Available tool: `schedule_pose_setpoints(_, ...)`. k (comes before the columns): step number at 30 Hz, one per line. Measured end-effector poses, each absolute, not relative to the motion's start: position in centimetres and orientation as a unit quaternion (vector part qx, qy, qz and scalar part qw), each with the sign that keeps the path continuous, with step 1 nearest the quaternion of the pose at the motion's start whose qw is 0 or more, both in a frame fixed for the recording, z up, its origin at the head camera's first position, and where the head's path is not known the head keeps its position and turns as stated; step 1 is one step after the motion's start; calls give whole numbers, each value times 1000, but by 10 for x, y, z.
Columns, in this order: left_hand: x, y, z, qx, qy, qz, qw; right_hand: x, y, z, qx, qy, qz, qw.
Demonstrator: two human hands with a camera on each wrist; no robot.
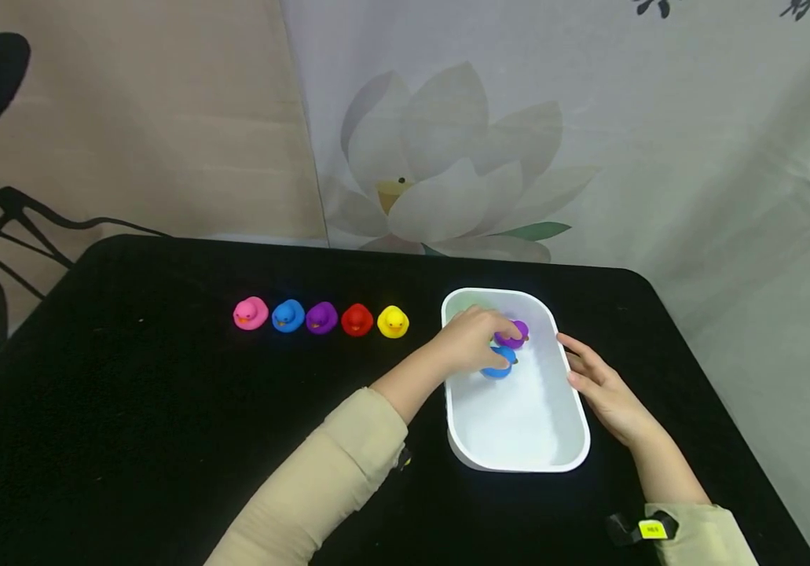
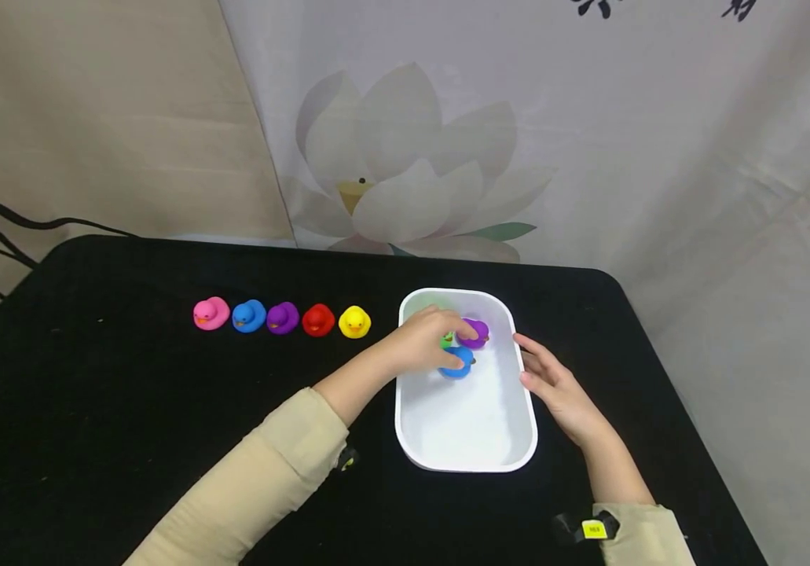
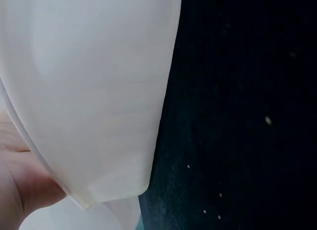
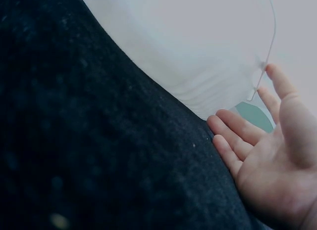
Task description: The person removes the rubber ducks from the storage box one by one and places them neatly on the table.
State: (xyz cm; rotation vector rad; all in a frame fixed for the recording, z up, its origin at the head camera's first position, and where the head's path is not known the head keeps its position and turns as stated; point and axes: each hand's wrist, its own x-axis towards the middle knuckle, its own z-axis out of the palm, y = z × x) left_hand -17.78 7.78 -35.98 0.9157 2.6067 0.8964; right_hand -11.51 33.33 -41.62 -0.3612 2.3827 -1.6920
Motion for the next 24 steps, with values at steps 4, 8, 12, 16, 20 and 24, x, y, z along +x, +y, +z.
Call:
schedule_pose_setpoints(4,-182,82,-360,312,896,291,126,-115,333,-415,-125,801,-577,100)
schedule_pose_setpoints(8,-183,84,-360,302,903,280,124,-115,333,-415,-126,800,-578,100)
schedule_pose_setpoints(12,-184,86,-361,299,909,264,120,-115,333,-416,-128,799,-579,101)
schedule_pose_setpoints(16,-183,87,-361,306,916,233,114,-115,333,-416,-128,797,-581,101)
schedule_pose_setpoints(20,-182,88,-363,312,920,208,113,-115,333,-415,-123,801,-576,102)
schedule_pose_setpoints(24,-182,88,-363,311,921,206,115,-115,332,-415,-117,808,-569,102)
